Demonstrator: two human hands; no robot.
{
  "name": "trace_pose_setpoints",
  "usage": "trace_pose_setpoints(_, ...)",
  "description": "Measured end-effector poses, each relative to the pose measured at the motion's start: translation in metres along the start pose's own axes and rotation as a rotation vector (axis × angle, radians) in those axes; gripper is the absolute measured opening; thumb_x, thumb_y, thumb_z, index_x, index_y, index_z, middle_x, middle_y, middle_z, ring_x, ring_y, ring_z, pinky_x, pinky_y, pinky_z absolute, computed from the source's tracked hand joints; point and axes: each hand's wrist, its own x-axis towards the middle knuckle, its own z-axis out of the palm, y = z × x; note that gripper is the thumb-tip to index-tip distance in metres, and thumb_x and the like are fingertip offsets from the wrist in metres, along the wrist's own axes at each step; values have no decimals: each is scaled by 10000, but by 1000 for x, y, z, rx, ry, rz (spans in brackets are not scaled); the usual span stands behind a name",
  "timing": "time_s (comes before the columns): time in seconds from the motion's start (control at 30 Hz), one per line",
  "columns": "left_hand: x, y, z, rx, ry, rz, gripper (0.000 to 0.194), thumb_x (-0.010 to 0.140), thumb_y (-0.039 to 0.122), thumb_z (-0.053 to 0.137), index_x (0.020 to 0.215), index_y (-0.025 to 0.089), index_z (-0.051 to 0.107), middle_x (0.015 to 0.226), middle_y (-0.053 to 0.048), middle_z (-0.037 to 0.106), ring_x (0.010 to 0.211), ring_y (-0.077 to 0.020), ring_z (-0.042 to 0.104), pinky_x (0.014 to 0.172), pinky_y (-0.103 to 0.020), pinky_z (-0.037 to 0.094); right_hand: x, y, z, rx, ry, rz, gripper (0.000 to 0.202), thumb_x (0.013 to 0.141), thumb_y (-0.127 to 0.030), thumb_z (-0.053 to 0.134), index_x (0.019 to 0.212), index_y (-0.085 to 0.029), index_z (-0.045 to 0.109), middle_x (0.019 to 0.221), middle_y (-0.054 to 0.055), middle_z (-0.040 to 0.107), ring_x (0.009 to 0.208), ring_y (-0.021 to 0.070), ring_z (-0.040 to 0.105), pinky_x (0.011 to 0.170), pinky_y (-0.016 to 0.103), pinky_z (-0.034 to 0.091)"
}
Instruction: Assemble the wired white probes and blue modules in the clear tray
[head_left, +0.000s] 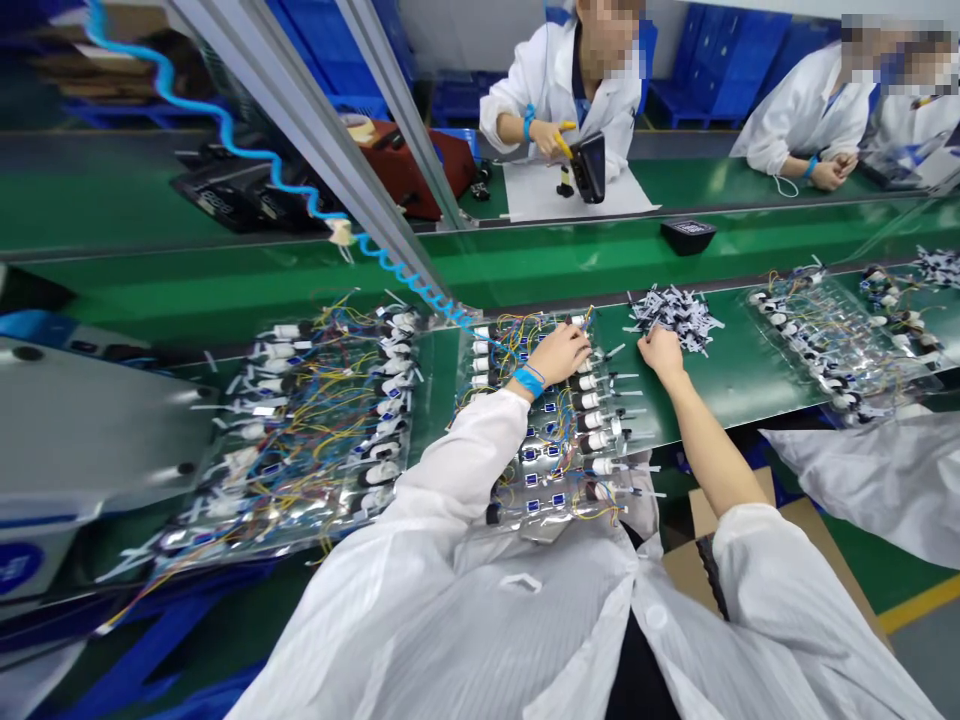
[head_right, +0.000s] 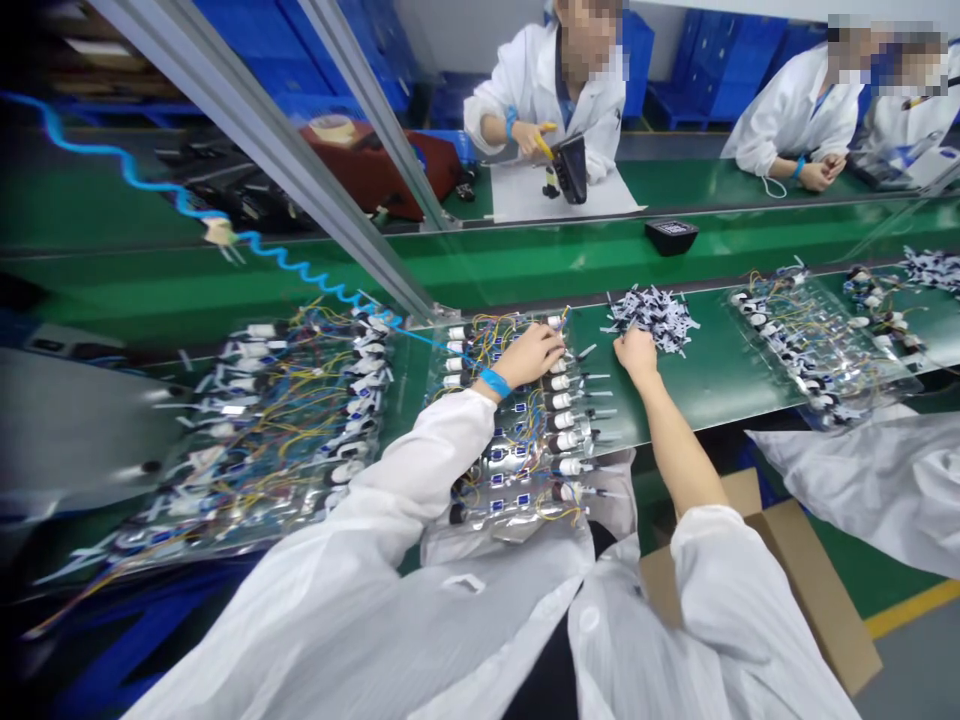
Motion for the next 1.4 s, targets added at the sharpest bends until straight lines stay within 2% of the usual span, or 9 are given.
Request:
trace_pose_setpoints(0.3, -17, -9, 10, -63, 96, -34, 213, 1036, 308, 627, 1185, 175, 702, 1174, -132, 692, 1157, -314, 570, 1063, -483, 510, -67, 34, -12, -1, -135, -91, 204, 962, -370, 636, 1004, -218, 765, 861, 75, 764, 896, 241, 734, 874, 304, 546)
trace_pose_setpoints(0.47, -16, -6, 11, -66, 93, -77, 328, 1085, 322, 516, 1282, 173, 732, 1226, -153, 687, 1181, -305, 559, 1082, -473, 502, -51, 39, -22, -96, -63, -321, 289, 924, -138, 572, 1122, -160, 781, 1214, 170, 715, 1034, 269, 721, 970, 351, 554)
trace_pose_setpoints(0.6, -17, -6, 9, -150, 67, -67, 305, 1081, 323, 536, 1257, 185, 743, 1241, -130, 737, 1187, -291, 549, 1131, -481, 469, -32, 38, -32, -88, -84, -396, 188, 834, -65, 610, 908, -150, 761, 1044, 170, 751, 970, 298, 735, 989, 411, 568)
trace_pose_setpoints(0.73, -15, -5, 10, -196, 57, -77, 306, 1056, 324, 599, 1291, 193, 745, 1252, -129, 748, 1207, -291, 555, 1136, -485, 468, -16, 14, -50, 374, -72, -357, 111, 802, -167, 732, 892, -203, 678, 775, 49, 740, 782, 259, 759, 830, 394, 633)
trace_pose_setpoints(0.87, -14, -5, 12, -222, 65, -107, 361, 1022, 339, 672, 1344, 185, 730, 1249, -137, 745, 1197, -288, 588, 1120, -476, 494, 1, -44, -57, 919, -231, -371, 238, 807, -295, 823, 911, -214, 625, 816, 30, 749, 747, 232, 797, 731, 356, 669)
trace_pose_setpoints(0.97, -14, -5, 12, -232, 71, -137, 336, 1018, 340, 685, 1310, 188, 747, 1221, -123, 763, 1183, -282, 606, 1099, -458, 512, 13, -86, -45, 1024, -315, -415, 273, 766, -303, 867, 860, -209, 629, 780, 13, 740, 728, 218, 793, 701, 339, 672)
trace_pose_setpoints(1.07, -13, -3, 11, -238, 79, -180, 331, 1005, 334, 704, 1291, 177, 764, 1167, -120, 779, 1156, -281, 622, 1067, -443, 534, 17, -102, -22, 994, -386, -416, 270, 741, -313, 878, 824, -205, 644, 752, 26, 754, 721, 222, 781, 662, 331, 658)
trace_pose_setpoints(1.23, -9, 3, 11, -239, 106, -269, 322, 1002, 313, 704, 1295, 210, 788, 1142, -103, 805, 1131, -283, 644, 1042, -444, 551, 0, -73, 12, 900, -270, -357, 301, 747, -435, 875, 781, -219, 668, 802, 40, 788, 746, 206, 745, 730, 347, 636)
trace_pose_setpoints(1.4, -9, 6, 13, -254, 142, -304, 314, 1009, 341, 705, 1284, 223, 798, 1158, -101, 809, 1172, -291, 644, 1014, -433, 560, -17, -54, 37, 1068, -215, -263, 408, 694, -525, 924, 767, -232, 650, 898, 45, 820, 897, 228, 777, 903, 394, 621)
